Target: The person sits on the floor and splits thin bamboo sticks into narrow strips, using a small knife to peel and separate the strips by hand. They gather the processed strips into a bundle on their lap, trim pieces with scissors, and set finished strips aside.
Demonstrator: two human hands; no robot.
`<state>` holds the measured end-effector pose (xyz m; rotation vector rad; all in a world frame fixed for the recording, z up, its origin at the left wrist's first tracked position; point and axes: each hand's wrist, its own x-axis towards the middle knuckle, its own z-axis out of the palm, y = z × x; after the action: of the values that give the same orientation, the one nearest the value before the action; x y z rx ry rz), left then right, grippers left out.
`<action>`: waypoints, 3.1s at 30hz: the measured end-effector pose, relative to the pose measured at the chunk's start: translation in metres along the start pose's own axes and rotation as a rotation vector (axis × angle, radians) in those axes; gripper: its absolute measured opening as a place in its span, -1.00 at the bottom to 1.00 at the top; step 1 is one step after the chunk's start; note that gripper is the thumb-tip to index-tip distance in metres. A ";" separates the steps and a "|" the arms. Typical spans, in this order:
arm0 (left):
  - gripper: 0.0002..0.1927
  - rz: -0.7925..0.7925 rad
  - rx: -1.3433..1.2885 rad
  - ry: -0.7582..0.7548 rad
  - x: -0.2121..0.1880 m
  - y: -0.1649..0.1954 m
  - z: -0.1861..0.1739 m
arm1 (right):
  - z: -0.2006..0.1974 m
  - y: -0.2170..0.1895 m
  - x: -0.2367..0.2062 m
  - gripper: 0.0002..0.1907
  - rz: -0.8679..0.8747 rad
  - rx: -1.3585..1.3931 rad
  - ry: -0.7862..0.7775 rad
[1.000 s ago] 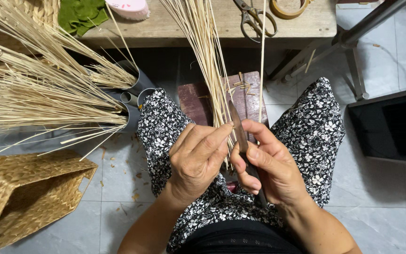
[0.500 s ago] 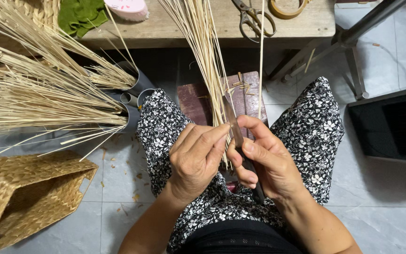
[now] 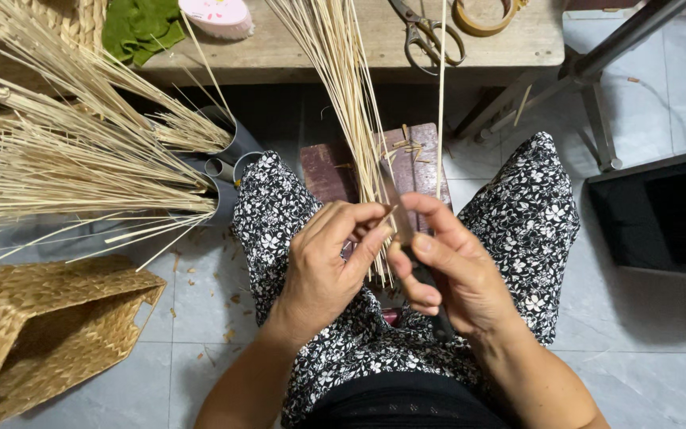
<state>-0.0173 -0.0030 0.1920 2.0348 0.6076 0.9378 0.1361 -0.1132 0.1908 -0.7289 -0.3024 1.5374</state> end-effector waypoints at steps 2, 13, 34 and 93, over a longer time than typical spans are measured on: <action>-0.88 0.023 0.032 0.016 -0.002 0.000 -0.002 | -0.002 -0.004 -0.003 -0.52 -0.016 0.001 -0.003; -0.91 0.047 0.073 0.065 0.001 -0.003 -0.003 | -0.009 0.007 0.008 -0.52 0.029 -0.015 -0.017; -0.91 0.086 0.136 0.041 0.006 0.002 -0.015 | -0.013 0.012 0.017 -0.56 0.054 0.000 -0.070; -0.46 -0.549 -0.544 -0.458 -0.057 -0.103 -0.014 | -0.102 -0.010 0.075 -0.61 -0.884 -1.434 0.191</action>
<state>-0.0720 0.0233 0.0901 1.4082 0.5384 0.2496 0.2094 -0.0635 0.0995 -1.5199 -1.4198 0.1989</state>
